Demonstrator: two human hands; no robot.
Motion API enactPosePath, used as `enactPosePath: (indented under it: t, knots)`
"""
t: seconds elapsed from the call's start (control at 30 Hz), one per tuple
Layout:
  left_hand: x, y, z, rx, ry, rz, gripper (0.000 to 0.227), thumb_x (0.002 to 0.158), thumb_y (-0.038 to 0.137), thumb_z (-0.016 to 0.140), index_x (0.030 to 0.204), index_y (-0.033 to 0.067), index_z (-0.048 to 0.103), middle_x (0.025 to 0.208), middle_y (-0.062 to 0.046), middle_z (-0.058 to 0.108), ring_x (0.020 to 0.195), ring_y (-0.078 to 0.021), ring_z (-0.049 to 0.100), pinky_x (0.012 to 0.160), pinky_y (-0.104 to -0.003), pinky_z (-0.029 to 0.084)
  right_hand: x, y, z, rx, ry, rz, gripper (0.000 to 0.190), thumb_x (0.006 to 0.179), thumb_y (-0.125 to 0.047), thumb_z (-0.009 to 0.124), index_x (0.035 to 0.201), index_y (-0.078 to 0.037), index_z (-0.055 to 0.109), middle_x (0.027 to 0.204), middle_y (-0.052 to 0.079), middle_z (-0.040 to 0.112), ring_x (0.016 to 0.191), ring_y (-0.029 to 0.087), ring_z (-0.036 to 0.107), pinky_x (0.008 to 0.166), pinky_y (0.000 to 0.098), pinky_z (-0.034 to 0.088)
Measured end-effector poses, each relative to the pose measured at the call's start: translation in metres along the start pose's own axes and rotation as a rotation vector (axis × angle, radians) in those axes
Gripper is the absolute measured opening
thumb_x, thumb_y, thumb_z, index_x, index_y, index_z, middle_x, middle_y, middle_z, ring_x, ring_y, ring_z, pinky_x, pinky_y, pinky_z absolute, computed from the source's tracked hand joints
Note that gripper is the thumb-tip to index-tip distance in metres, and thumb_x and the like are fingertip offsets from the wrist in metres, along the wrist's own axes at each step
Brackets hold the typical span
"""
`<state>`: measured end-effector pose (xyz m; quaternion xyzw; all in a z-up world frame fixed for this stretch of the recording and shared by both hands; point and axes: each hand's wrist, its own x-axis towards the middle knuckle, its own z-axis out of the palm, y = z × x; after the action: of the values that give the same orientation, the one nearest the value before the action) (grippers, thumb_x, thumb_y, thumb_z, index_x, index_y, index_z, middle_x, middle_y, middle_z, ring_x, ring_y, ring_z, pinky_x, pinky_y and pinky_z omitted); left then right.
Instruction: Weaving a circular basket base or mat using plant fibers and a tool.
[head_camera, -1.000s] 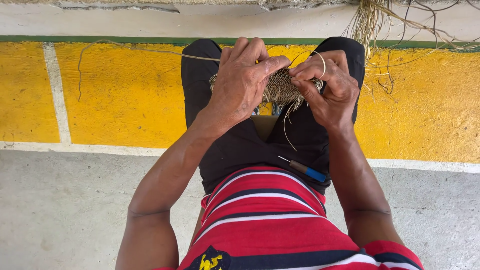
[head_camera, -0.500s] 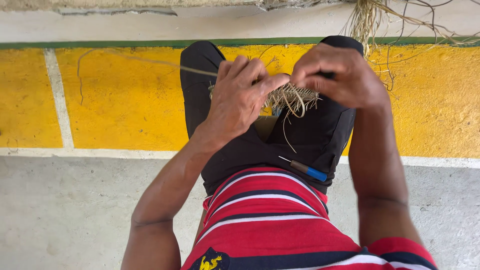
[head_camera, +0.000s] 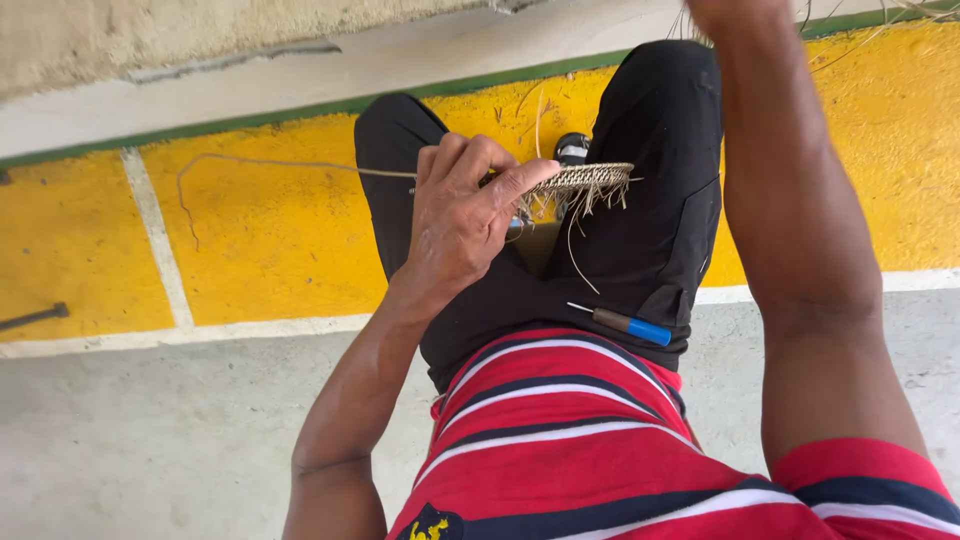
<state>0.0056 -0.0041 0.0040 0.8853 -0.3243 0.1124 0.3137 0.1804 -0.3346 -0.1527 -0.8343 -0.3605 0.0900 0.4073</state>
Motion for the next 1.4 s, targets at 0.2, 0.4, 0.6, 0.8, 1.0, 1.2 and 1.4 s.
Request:
enactPosePath:
  t: [0.2,0.4,0.6,0.8,1.0,1.2,1.4]
  knots:
    - [0.009,0.0,-0.003,-0.045,-0.034,-0.1,0.042,0.089,0.004,0.077,0.126,0.0246,0.074,0.097,0.003,0.057,0.095,-0.021,0.053,0.087,-0.04,0.038,0.023,-0.178,0.023,0.565,0.078,-0.142,0.021,0.102,-0.008,0.064,0.118,0.004,0.067,0.097,0.015,0.071,0.086,0.026,0.066,0.08,0.0372,0.056]
    - [0.011,0.003,0.0,-0.002,-0.007,-0.103,0.032,0.095,0.006,0.073,0.122,0.0211,0.074,0.094,0.001,0.056,0.095,-0.021,0.055,0.088,-0.039,0.038,0.045,-0.148,0.044,-0.167,0.345,-0.183,0.039,0.108,-0.01,0.07,0.072,-0.003,0.056,0.068,0.006,0.056,0.063,0.021,0.056,0.062,0.0385,0.047]
    - [0.01,0.004,0.0,0.048,-0.023,-0.127,0.013,0.105,0.011,0.066,0.117,0.0105,0.064,0.105,-0.004,0.058,0.1,-0.0249,0.055,0.091,-0.041,0.038,0.06,-0.144,0.049,-0.435,0.482,-0.455,0.031,0.104,-0.013,0.066,0.076,-0.007,0.054,0.075,0.004,0.059,0.069,0.021,0.058,0.071,0.039,0.048]
    - [0.005,0.014,-0.013,0.008,-0.077,-0.13,0.019,0.102,0.009,0.066,0.121,0.0109,0.063,0.11,-0.005,0.061,0.104,-0.0257,0.057,0.094,-0.042,0.038,0.036,-0.159,0.038,-0.199,0.236,-0.058,0.039,0.107,-0.018,0.07,0.074,-0.002,0.056,0.068,0.007,0.054,0.064,0.024,0.057,0.065,0.0437,0.046]
    - [-0.035,0.015,-0.036,-0.076,-0.102,-0.235,0.033,0.096,0.014,0.077,0.126,0.0124,0.065,0.116,-0.004,0.064,0.109,-0.0259,0.059,0.096,-0.042,0.042,-0.037,-0.206,0.007,0.309,0.012,-0.017,0.029,0.093,-0.032,0.073,0.106,-0.006,0.072,0.101,0.008,0.071,0.095,0.024,0.066,0.085,0.0376,0.053]
    - [-0.062,0.014,-0.028,-0.075,-0.042,-0.244,0.025,0.09,0.02,0.082,0.11,0.0145,0.068,0.105,0.0,0.069,0.1,-0.0222,0.063,0.095,-0.041,0.041,-0.072,-0.219,0.045,0.414,-0.011,-0.003,0.031,0.083,-0.018,0.083,0.109,-0.006,0.072,0.107,0.007,0.073,0.104,0.025,0.068,0.093,0.0395,0.054]
    - [-0.048,0.018,-0.034,-0.09,0.06,-0.207,0.025,0.089,0.021,0.081,0.11,0.0168,0.069,0.101,0.001,0.067,0.098,-0.0204,0.062,0.095,-0.041,0.042,-0.09,-0.22,0.06,0.592,0.127,0.14,0.022,0.086,-0.011,0.082,0.105,-0.005,0.072,0.103,0.007,0.074,0.101,0.022,0.07,0.091,0.0373,0.055]
